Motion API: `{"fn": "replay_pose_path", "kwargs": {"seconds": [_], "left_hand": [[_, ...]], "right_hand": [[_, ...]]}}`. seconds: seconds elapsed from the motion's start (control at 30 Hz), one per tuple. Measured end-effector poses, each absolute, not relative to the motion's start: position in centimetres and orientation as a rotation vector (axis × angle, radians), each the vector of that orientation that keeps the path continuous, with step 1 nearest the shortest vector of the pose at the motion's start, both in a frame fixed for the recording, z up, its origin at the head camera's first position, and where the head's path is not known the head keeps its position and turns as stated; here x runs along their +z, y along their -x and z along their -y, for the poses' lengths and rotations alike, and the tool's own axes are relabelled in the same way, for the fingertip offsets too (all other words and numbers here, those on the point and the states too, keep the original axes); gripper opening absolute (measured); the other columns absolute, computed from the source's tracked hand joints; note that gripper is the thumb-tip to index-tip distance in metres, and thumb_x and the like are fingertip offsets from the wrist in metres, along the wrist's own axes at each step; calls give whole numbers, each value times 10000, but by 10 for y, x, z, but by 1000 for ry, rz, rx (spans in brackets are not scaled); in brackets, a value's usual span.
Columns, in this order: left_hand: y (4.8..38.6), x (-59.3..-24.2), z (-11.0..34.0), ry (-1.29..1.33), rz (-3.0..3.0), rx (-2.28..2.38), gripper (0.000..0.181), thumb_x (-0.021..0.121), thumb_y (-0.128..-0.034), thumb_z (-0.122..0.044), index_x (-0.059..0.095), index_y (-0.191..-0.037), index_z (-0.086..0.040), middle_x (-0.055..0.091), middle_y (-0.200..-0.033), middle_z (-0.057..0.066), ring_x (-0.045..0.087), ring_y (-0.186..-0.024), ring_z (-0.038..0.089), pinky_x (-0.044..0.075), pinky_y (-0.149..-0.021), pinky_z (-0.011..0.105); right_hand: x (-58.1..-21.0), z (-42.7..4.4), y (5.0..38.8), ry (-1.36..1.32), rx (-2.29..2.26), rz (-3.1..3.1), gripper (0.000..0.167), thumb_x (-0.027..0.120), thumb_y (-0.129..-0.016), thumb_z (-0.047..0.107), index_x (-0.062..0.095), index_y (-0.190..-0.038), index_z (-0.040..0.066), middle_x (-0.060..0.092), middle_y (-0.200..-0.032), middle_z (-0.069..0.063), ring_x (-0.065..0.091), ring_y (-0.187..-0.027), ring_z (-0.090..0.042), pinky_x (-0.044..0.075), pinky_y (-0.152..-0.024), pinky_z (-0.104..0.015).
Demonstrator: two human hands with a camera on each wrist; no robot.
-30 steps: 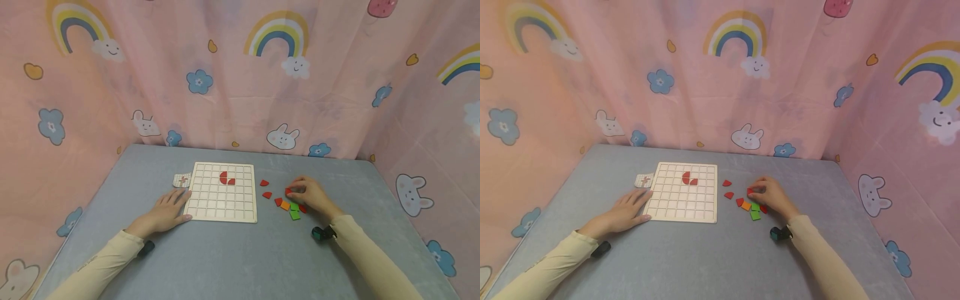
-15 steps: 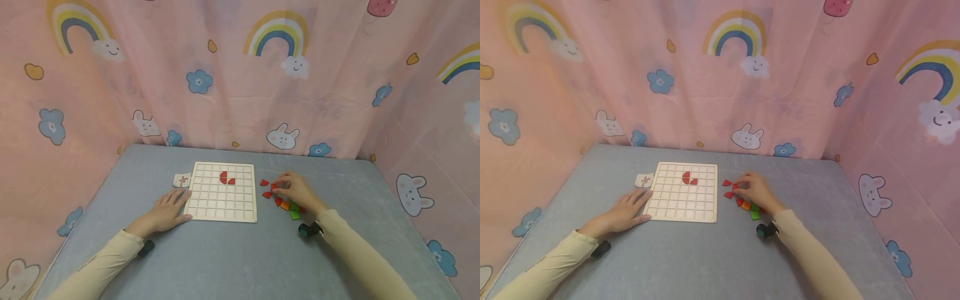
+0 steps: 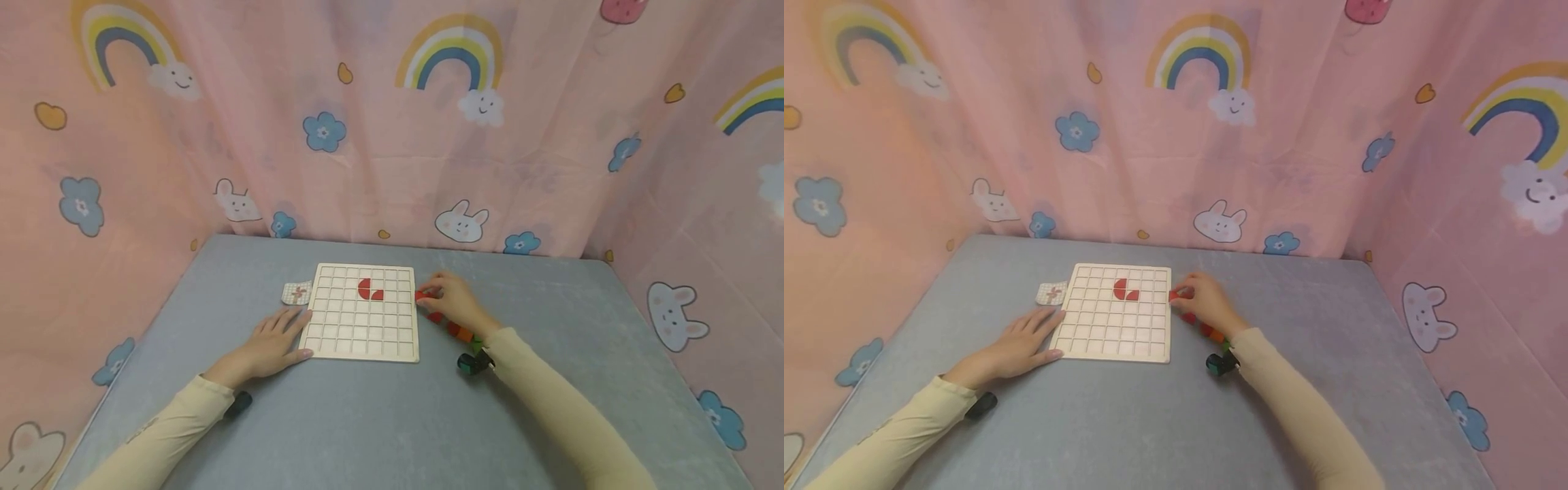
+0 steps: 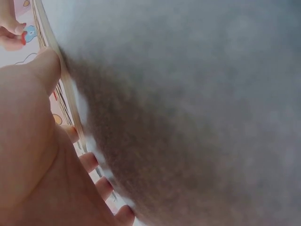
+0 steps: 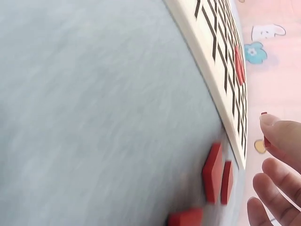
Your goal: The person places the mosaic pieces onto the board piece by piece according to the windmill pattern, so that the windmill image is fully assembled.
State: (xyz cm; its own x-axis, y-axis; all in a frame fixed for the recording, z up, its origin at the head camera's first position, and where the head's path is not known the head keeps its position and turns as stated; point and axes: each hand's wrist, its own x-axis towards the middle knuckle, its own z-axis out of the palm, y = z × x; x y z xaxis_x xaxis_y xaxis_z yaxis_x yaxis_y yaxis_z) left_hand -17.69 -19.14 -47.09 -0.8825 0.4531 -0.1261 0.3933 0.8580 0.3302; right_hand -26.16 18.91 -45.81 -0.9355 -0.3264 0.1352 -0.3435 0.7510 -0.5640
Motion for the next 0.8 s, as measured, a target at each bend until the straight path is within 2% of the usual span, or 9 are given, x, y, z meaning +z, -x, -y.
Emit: {"fn": "replay_pose_path", "kwargs": {"seconds": [0.2, 0.4, 0.6, 0.8], "left_hand": [[177, -469, 191, -635, -2832, 428, 769, 532, -996, -467, 222, -1575, -67, 183, -1625, 229, 156, -1496, 492, 174, -1155, 700], [178, -472, 192, -651, -2845, 438, 780, 541, -987, -477, 233, -1570, -61, 191, -1620, 232, 163, -1490, 494, 182, -1149, 700], [178, -470, 190, -650, -2854, 414, 768, 542, -989, -474, 242, -1571, -72, 208, -1618, 226, 179, -1491, 488, 196, -1154, 691], [175, -466, 190, -651, -2851, 427, 766, 554, -985, -464, 256, -1564, -61, 221, -1611, 234, 192, -1485, 492, 198, -1150, 693]], "right_hand": [[-458, -173, 268, -571, 998, 2903, 248, 798, -846, 271, 765, -1047, 129, 638, -1055, -51, 604, -917, -215, 538, -809, -348], [-462, -161, 274, -610, 981, 2893, 261, 801, -842, 276, 763, -1051, 123, 639, -1023, -51, 562, -869, -187, 465, -724, -282], [-463, -152, 278, -593, 998, 2901, 259, 798, -844, 286, 765, -1047, 128, 633, -1006, -38, 550, -855, -178, 444, -735, -283], [-465, -144, 279, -596, 1000, 2911, 249, 796, -848, 269, 769, -1035, 107, 632, -982, -49, 530, -809, -178, 416, -687, -274]]}}
